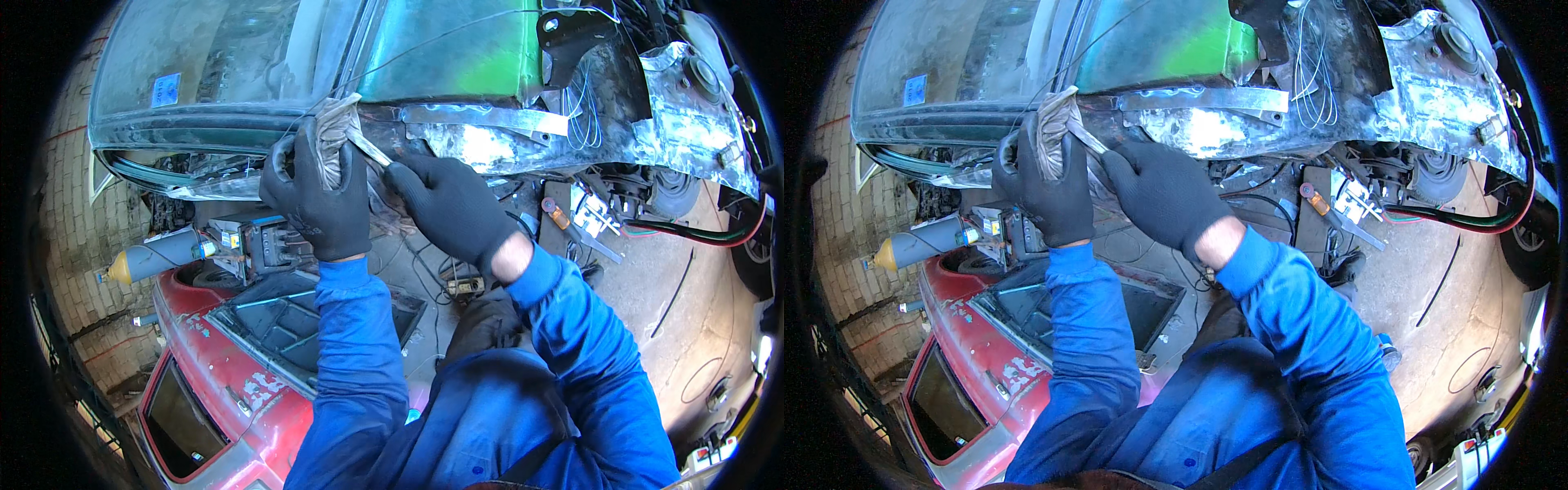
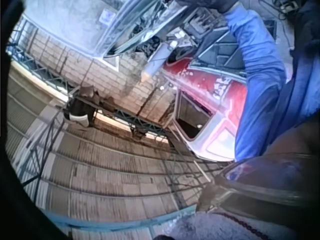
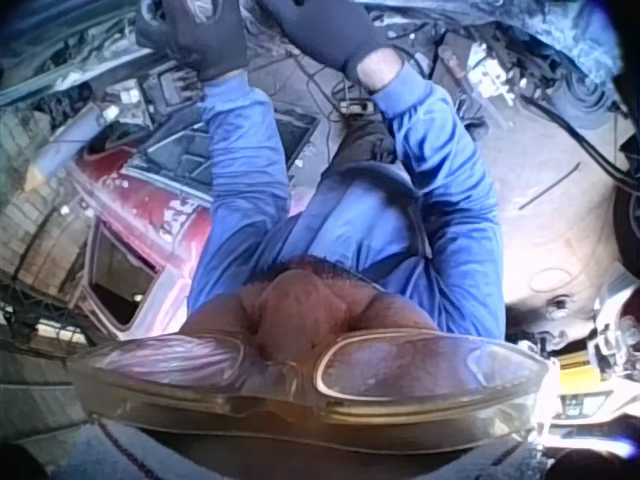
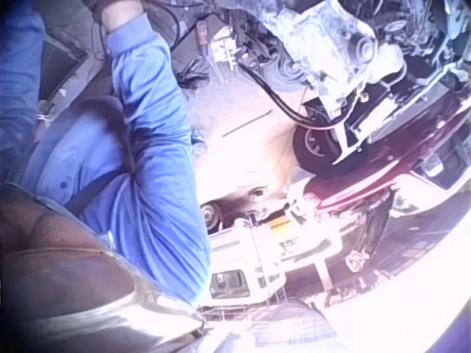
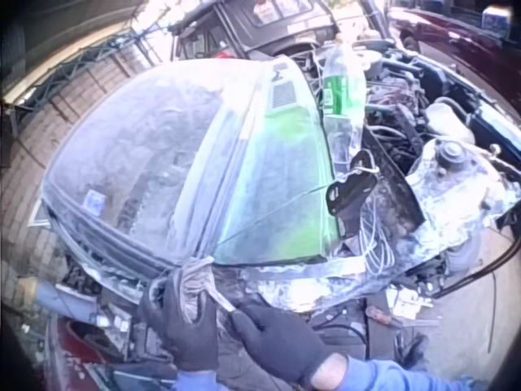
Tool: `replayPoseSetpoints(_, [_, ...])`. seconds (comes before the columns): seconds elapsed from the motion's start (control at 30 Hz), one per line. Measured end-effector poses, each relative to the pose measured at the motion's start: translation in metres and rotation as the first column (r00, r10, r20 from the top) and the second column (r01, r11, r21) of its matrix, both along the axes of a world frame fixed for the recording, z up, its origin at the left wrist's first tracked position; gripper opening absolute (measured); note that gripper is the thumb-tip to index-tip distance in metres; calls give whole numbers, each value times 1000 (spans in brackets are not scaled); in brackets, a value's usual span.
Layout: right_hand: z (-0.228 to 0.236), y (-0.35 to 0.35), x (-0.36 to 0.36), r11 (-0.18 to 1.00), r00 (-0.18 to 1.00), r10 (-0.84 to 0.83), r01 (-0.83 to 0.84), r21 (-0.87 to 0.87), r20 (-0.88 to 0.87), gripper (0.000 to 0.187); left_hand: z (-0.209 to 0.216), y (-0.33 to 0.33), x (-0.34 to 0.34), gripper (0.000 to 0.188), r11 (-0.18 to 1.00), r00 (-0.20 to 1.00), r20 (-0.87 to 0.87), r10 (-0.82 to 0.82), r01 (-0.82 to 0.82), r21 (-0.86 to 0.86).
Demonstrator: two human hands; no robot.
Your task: The person uses a welding torch to heat and weld a metal rod along the front frame of a car. They position a cloth near the weld area, then repeatedly apply the torch to the joint while holding the rod in place.
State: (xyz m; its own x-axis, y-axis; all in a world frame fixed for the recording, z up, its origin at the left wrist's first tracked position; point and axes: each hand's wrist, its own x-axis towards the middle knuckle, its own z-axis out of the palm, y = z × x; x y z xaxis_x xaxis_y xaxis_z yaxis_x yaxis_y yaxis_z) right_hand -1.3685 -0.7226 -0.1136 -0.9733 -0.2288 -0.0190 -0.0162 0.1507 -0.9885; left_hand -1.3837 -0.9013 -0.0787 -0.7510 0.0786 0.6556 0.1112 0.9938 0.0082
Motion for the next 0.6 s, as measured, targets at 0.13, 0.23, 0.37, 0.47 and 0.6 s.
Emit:
replayPoseSetpoints(0.13, [14,13,30,991,992,-121,120,53,19,34,1,2,1,59,999,999,20,43,-44,31])
replayPoseSetpoints(0.23, [19,13,32,992,996,-90,90,91,-4,30,9,0,0,59,1000,999,41,20,-20,4])
replayPoseSetpoints(0.37, [16,2,16,995,999,-27,29,99,-19,32,25,-7,0,60,998,992,117,-44,47,-28])
replayPoseSetpoints(0.47, [16,-4,16,993,998,-52,54,102,-20,33,24,-13,8,64,999,984,175,-34,38,-18])
replayPoseSetpoints(0.6, [17,-8,18,994,998,-65,65,85,-4,34,6,-20,24,75,987,994,74,-82,71,141])
